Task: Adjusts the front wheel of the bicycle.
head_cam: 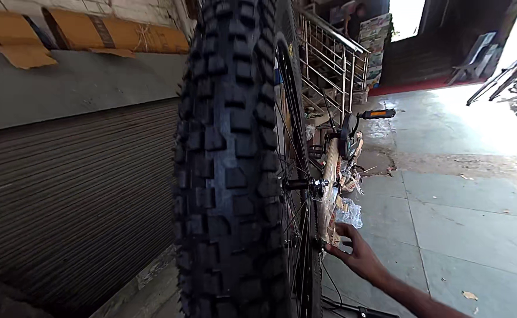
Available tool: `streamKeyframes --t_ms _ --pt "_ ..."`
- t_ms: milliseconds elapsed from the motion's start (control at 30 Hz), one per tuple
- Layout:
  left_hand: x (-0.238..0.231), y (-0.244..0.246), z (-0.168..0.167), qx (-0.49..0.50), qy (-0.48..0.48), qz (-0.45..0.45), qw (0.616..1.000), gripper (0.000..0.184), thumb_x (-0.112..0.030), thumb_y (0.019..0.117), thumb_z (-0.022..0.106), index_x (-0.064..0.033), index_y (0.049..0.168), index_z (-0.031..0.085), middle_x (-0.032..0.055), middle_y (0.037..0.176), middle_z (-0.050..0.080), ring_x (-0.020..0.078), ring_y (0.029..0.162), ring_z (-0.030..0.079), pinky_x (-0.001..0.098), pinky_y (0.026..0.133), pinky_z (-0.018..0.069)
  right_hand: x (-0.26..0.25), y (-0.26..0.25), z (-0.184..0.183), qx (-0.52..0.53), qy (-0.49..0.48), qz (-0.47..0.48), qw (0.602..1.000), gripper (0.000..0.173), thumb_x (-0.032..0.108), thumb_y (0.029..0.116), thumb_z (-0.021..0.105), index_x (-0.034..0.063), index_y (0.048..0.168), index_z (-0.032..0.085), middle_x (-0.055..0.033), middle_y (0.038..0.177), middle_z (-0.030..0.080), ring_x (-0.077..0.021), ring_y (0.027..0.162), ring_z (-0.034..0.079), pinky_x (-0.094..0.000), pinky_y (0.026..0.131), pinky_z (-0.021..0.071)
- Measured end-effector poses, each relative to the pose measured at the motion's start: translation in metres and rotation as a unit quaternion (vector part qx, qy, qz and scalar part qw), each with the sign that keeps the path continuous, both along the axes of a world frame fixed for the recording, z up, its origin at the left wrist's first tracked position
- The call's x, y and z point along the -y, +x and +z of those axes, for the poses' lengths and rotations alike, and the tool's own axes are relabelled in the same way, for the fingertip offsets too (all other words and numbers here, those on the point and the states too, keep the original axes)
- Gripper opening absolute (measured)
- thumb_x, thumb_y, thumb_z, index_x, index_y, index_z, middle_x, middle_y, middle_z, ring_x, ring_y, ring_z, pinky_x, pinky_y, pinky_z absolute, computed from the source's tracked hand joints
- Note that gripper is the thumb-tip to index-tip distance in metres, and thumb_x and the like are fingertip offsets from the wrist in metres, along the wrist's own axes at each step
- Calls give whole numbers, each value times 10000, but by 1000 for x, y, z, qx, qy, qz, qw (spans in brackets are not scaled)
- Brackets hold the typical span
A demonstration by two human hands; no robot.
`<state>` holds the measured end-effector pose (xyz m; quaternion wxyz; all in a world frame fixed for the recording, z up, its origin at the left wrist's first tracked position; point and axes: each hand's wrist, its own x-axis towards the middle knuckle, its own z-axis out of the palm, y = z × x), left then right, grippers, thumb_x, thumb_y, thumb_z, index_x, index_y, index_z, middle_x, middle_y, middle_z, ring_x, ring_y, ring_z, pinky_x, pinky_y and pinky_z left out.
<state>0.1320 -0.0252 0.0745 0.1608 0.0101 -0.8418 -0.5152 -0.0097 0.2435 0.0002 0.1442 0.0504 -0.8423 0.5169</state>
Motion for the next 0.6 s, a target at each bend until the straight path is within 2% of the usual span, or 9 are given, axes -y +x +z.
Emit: streamKeyframes --t_ms 67,133,167,267,333,367,433,533,600 --pt "22 -42 -8 -213 -155 -11 965 404 -106 1059 441 258 1220 513 312 861 648 252 711 658 295 688 544 9 -37 23 43 5 76 996 940 495 779 852 84 1510 427 -160 1404 575 -268 1212 635 -462 970 570" --pt "-10 -32 114 132 -203 -11 970 474 -130 1128 298 132 1522 270 313 1388 535 325 1246 577 391 1079 420 22 -64 22 76 12 97 992 941 438 733 886 111 1499 449 -137 1376 592 -248 1154 650 -469 986 549" --pt "-18 -42 134 134 -183 19 974 478 -136 1127 314 106 1538 269 305 1409 530 345 1278 562 424 1105 403 25 -73 14 84 9 91 992 907 430 725 894 112 1467 478 -115 1285 652 -232 1085 677 -474 969 551" --pt "-6 -100 118 -25 -110 26 993 444 -241 1119 396 -44 1517 399 227 1050 649 317 844 642 460 775 539 26 -89 -17 90 9 66 994 611 423 764 857 125 1265 674 -56 1123 735 -197 967 716 -477 918 571" --pt "0 -130 126 57 -18 -70 996 396 -334 1127 350 -241 1508 412 88 849 542 202 601 510 355 551 467 25 -90 -20 87 42 58 994 547 429 778 825 153 1233 699 -39 1137 731 -187 984 710 -481 923 563" --pt "7 -154 114 61 59 -129 988 378 -346 1126 349 -264 1483 441 41 727 476 148 466 453 291 411 435 24 -89 -18 84 61 56 993 550 435 776 816 162 1240 700 -34 1150 732 -185 1009 707 -482 938 556" --pt "14 -177 106 92 146 -212 962 421 -366 1127 308 -265 1527 394 0 618 384 118 388 378 268 350 383 21 -91 -17 77 93 54 991 594 494 779 791 182 1276 700 -37 1183 734 -193 1082 695 -494 989 530" --pt "20 -179 122 156 86 -225 958 449 -374 1130 290 -239 1553 354 3 601 370 117 378 367 268 344 380 18 -94 -12 100 118 77 985 736 672 750 764 247 1342 665 -69 1199 723 -229 1120 677 -519 1007 511" --pt "25 -180 139 201 34 -245 948 432 -344 1135 304 -180 1529 369 -5 609 380 90 389 361 235 354 356 18 -94 -8 119 125 100 980 739 663 783 750 240 1380 643 -93 1243 705 -254 1160 659 -530 1029 490"
